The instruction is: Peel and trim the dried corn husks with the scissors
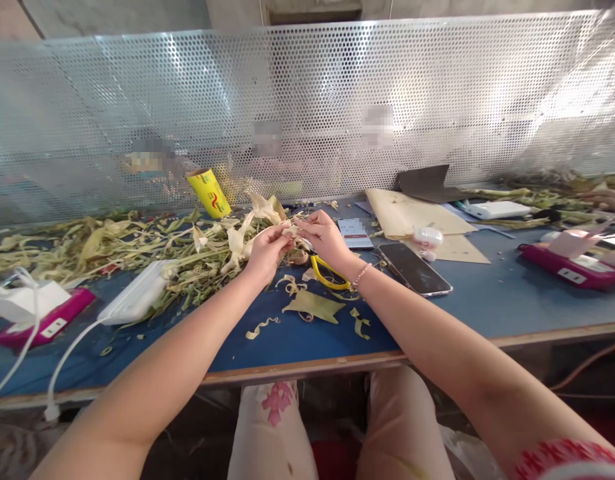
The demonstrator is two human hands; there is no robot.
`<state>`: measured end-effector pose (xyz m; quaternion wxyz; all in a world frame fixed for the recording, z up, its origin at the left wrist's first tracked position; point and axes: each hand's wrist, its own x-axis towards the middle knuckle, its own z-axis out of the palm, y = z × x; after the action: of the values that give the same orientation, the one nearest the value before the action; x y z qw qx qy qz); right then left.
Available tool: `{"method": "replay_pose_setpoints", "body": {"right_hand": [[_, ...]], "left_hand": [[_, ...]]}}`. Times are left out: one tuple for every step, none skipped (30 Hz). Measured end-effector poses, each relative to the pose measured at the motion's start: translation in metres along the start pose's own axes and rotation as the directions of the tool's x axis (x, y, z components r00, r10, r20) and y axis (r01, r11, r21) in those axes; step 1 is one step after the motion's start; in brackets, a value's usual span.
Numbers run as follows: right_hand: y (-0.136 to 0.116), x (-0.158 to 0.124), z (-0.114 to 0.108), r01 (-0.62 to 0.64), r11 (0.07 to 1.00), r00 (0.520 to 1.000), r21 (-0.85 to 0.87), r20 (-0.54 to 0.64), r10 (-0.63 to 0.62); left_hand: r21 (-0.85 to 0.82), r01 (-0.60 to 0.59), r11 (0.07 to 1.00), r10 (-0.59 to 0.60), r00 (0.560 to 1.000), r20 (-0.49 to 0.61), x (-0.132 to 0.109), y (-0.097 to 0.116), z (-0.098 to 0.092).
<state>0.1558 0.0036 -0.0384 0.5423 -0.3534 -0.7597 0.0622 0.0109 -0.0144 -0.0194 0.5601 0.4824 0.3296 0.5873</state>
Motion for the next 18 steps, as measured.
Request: {"method": "replay_pose_setpoints", "body": {"right_hand": [[-0.001,0.000,0.000,-0.001,1.000,1.000,0.007,-0.001,0.001],[-0.002,0.000,0.000,-0.009,1.000,1.000,0.019,-0.005,0.009],[-0.003,0.000,0.000,-0.024,0.999,1.000,0.035,-0.011,0.024],[-0.004,0.000,0.000,-0.049,0.997,0.999,0.056,-0.016,0.050],[-0.006,0.000,0.000,-0.083,0.993,0.996,0.083,-0.019,0.085],[-0.007,0.000,-0.001,-0.125,0.985,0.992,0.115,-0.019,0.128],[-0.008,0.000,-0.001,-0.170,0.974,0.985,0.150,-0.016,0.175],[-0.009,0.000,-0.002,-0.212,0.959,0.976,0.187,-0.013,0.219],[-0.010,0.000,-0.002,-0.248,0.943,0.967,0.223,-0.010,0.256],[-0.011,0.000,-0.002,-0.274,0.927,0.958,0.256,-0.011,0.286],[-0.011,0.000,-0.002,-0.290,0.914,0.952,0.284,-0.015,0.307],[-0.011,0.000,-0.002,-0.299,0.903,0.947,0.309,-0.018,0.320],[-0.011,0.000,-0.002,-0.302,0.895,0.945,0.329,-0.023,0.327],[-0.011,0.000,-0.002,-0.301,0.889,0.943,0.346,-0.027,0.330],[-0.011,0.000,-0.001,-0.299,0.884,0.943,0.360,-0.031,0.331],[-0.011,0.000,-0.001,-0.296,0.880,0.943,0.372,-0.034,0.332],[-0.010,0.000,-0.001,-0.295,0.875,0.943,0.384,-0.034,0.332],[-0.010,0.000,-0.001,-0.295,0.869,0.942,0.398,-0.034,0.335]], "left_hand": [[-0.013,0.006,1.000,-0.006,1.000,-0.001,0.000,0.000,0.000],[-0.026,0.011,1.000,-0.011,1.000,-0.002,0.001,-0.001,0.000],[-0.038,0.015,0.999,-0.015,1.000,-0.003,0.001,-0.001,-0.001],[-0.048,0.016,0.999,-0.016,1.000,-0.002,0.002,-0.001,-0.001],[-0.056,0.017,0.998,-0.017,1.000,-0.003,0.002,-0.002,-0.001],[-0.063,0.016,0.998,-0.016,1.000,-0.005,0.002,-0.002,-0.001],[-0.070,0.015,0.997,-0.015,1.000,-0.008,0.002,-0.003,-0.001],[-0.076,0.016,0.997,-0.017,1.000,-0.013,0.002,-0.003,-0.001],[-0.082,0.018,0.996,-0.019,1.000,-0.018,0.002,-0.003,-0.001],[-0.086,0.021,0.996,-0.022,1.000,-0.020,0.002,-0.004,-0.001],[-0.088,0.023,0.996,-0.024,0.999,-0.020,0.001,-0.004,-0.001],[-0.089,0.024,0.996,-0.026,1.000,-0.018,0.001,-0.004,-0.001],[-0.088,0.024,0.996,-0.026,1.000,-0.015,0.001,-0.004,-0.001],[-0.088,0.024,0.996,-0.025,1.000,-0.012,0.001,-0.004,-0.001],[-0.088,0.023,0.996,-0.024,1.000,-0.009,0.001,-0.004,-0.001],[-0.088,0.022,0.996,-0.023,1.000,-0.006,0.001,-0.004,-0.001],[-0.087,0.022,0.996,-0.022,1.000,-0.005,0.001,-0.004,-0.001],[-0.085,0.021,0.996,-0.022,1.000,-0.001,0.001,-0.004,-0.001]]}}
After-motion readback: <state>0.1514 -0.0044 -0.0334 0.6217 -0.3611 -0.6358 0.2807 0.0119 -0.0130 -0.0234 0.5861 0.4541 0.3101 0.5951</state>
